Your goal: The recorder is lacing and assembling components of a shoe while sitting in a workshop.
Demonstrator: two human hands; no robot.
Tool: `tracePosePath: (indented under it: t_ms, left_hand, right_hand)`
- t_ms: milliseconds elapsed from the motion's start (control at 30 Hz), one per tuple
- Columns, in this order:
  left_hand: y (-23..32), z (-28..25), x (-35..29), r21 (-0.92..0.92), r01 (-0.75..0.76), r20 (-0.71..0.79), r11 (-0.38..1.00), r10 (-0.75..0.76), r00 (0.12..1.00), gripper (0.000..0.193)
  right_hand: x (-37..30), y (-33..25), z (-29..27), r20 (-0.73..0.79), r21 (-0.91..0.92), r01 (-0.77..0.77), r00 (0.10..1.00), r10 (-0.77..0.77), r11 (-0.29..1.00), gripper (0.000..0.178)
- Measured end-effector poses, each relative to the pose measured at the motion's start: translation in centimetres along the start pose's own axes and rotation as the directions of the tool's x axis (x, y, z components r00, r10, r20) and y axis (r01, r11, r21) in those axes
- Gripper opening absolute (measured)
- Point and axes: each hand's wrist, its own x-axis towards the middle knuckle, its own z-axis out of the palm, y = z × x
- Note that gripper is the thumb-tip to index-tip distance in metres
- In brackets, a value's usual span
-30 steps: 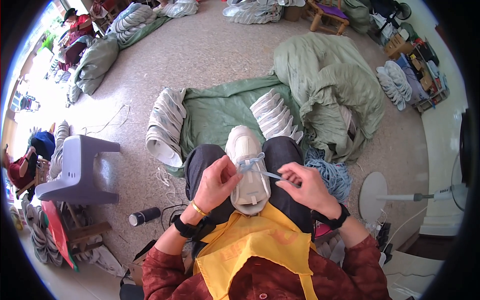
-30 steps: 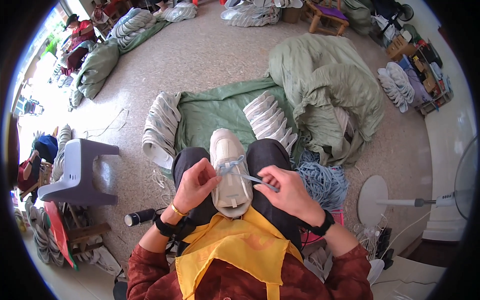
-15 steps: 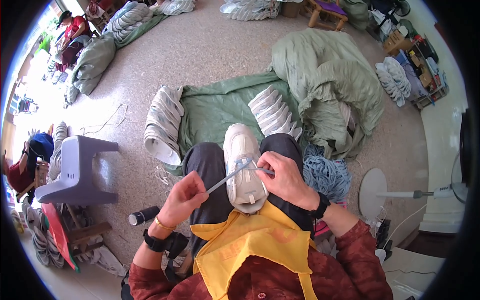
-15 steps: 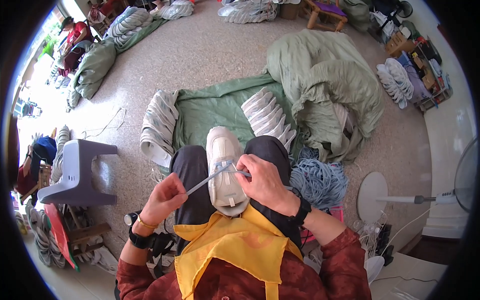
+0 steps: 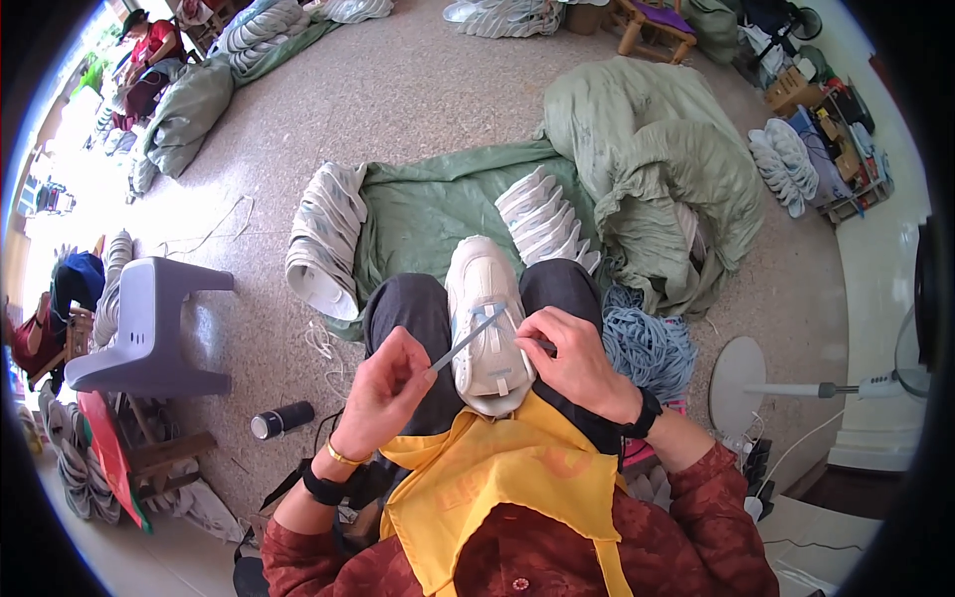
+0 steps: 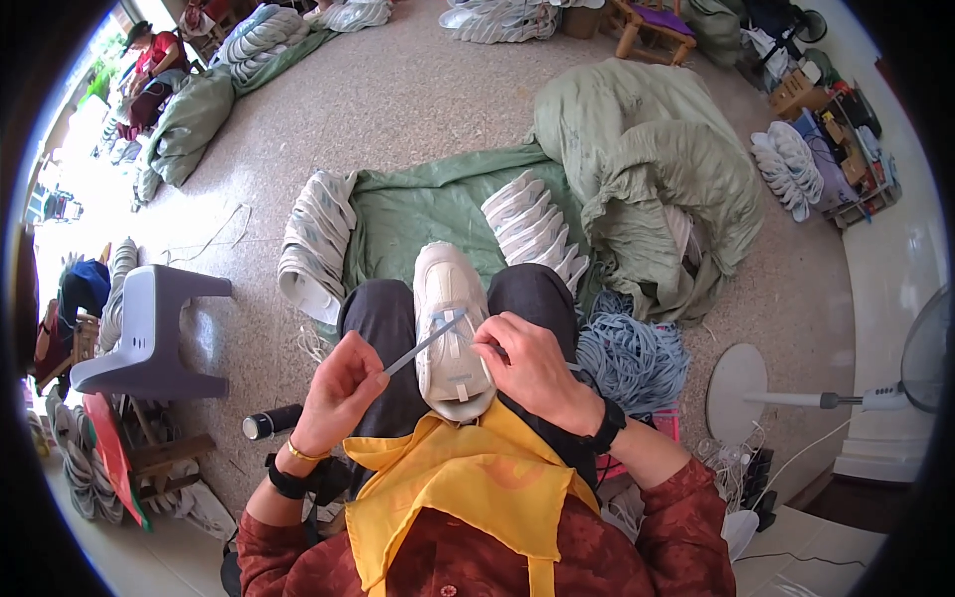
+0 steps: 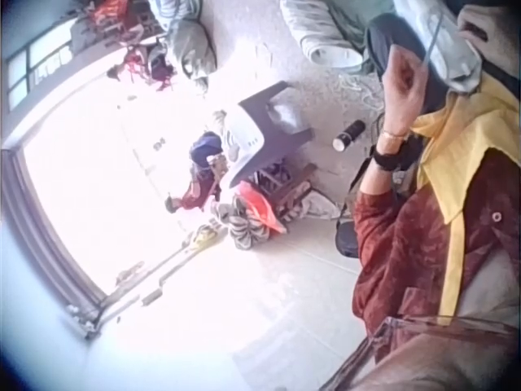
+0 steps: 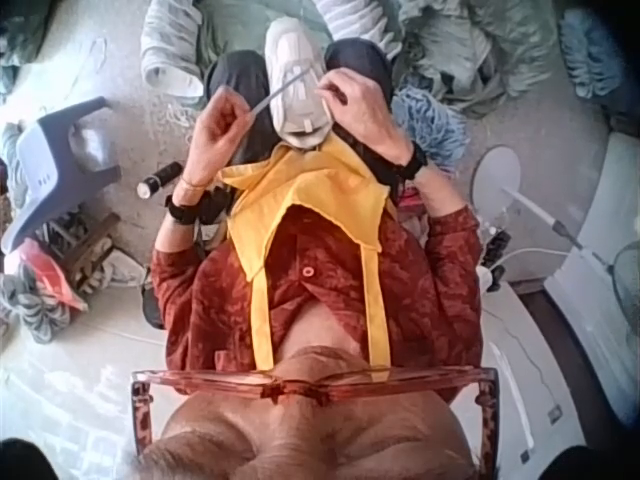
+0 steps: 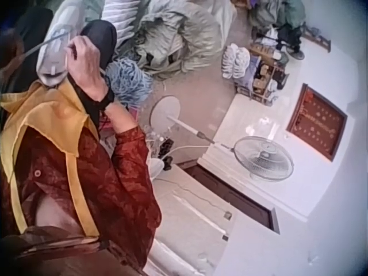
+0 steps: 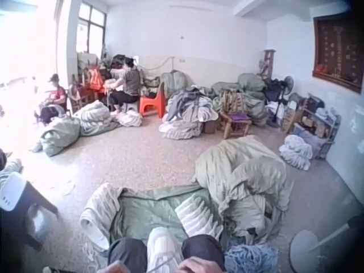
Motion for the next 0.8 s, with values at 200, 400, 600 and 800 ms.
tracePosePath:
  t_ms: [200,400,600,800]
  left_hand:
    - [0.3,0.1,0.1,0.654,-0.201,0.032,0.729,0.239,0.971,0.022]
    - [0.6,1.1,0.3,0.607,-0.099,-0.085,0.789,0.188,0.978,0.02]
    - [2.5,2.4,0.9,0.714,-0.405,0.13,0.571,0.459,0.879,0.013]
    - [3.7,2.5,1.8,0.802,-0.477,0.257,0.36,0.514,0.819,0.019]
  right_hand:
    - [-0.5,0.3,-0.9,-0.022,-0.196,0.132,0.99,-0.139,0.972,0.006]
    - [0.1,-0.3,-1.0,0.033,-0.111,0.045,0.999,-0.042,0.993,0.007]
    - [3.2,0.4,0.0,0.011,-0.272,0.322,0.943,-0.331,0.907,0.017]
    - [5.2,0.5,0.9,0.208,-0.418,0.342,0.938,-0.277,0.842,0.013]
